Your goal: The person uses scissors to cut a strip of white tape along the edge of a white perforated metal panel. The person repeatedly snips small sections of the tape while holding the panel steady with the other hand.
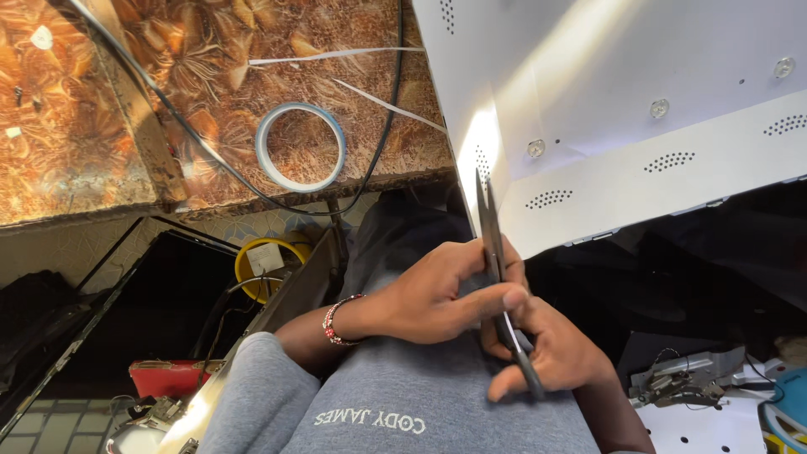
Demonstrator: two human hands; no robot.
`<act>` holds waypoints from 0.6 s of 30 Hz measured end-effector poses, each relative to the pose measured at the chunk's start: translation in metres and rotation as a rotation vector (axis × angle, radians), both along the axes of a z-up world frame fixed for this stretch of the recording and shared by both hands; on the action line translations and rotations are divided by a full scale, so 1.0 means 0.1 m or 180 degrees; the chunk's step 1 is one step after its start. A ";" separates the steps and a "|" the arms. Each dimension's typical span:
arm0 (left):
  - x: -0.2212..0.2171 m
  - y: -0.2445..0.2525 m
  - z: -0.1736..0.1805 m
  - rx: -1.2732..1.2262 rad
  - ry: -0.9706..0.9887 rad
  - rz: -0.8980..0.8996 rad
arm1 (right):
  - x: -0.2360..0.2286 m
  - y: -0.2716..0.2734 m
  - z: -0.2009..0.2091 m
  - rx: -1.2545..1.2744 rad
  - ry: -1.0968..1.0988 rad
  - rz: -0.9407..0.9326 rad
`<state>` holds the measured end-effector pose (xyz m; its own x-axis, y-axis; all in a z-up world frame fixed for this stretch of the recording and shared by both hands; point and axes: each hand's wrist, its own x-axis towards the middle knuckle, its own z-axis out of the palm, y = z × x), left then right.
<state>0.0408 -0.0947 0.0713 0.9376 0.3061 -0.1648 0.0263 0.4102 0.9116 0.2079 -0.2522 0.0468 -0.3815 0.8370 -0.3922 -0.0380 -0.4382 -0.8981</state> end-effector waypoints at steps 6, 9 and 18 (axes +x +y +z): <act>-0.04 0.06 0.17 0.0233 -0.0174 -0.0402 | 0.12 0.19 0.10 -0.0028 0.1142 0.0619; -0.02 0.04 0.15 0.0281 -0.0294 -0.0377 | 0.12 0.22 0.07 -0.0104 0.1353 0.0875; 0.02 0.06 0.18 0.0739 -0.0233 -0.0129 | 0.04 0.16 0.03 0.0400 0.0617 0.0750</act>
